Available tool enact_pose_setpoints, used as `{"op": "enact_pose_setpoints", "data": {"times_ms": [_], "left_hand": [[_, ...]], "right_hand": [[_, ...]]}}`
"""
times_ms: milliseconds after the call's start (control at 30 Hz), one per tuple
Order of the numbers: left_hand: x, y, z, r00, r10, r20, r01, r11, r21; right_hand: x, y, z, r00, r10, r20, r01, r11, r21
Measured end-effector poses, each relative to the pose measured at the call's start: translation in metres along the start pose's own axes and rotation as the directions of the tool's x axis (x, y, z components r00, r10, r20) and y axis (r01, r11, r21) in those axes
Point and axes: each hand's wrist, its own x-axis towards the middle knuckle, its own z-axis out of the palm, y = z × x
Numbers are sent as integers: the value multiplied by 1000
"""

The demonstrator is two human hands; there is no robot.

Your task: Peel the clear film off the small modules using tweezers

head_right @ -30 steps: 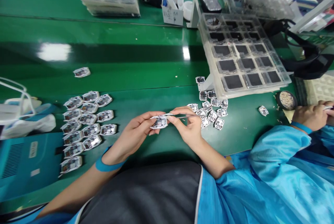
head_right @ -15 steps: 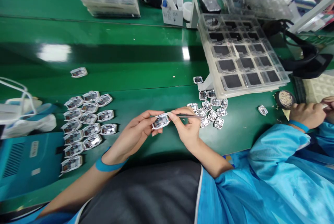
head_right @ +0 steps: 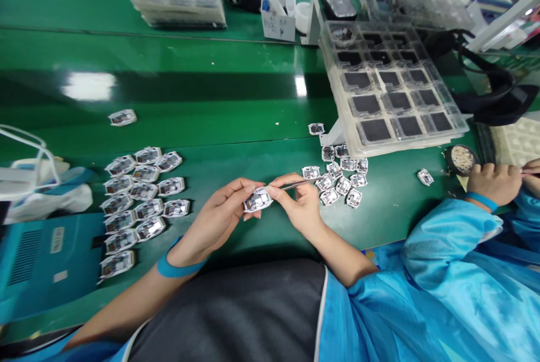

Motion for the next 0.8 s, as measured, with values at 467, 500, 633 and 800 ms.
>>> {"op": "enact_pose_setpoints", "data": {"times_ms": [467, 500, 633, 800], "left_hand": [[2, 1, -4, 997, -79, -23, 81, 994, 79], [2, 1, -4, 996, -82, -19, 83, 993, 81], [1, 2, -3, 997, -79, -1, 79, 993, 92], [1, 3, -3, 998, -68, 5, 67, 991, 116]], "right_hand": [[2, -11, -9, 900, -405, 159, 430, 882, -190], [3, -10, -9, 898, -410, 157, 435, 880, -189], [4, -8, -10, 903, -405, 141, 425, 890, -164], [4, -8, -12, 953, -270, 138, 285, 953, -103]]}}
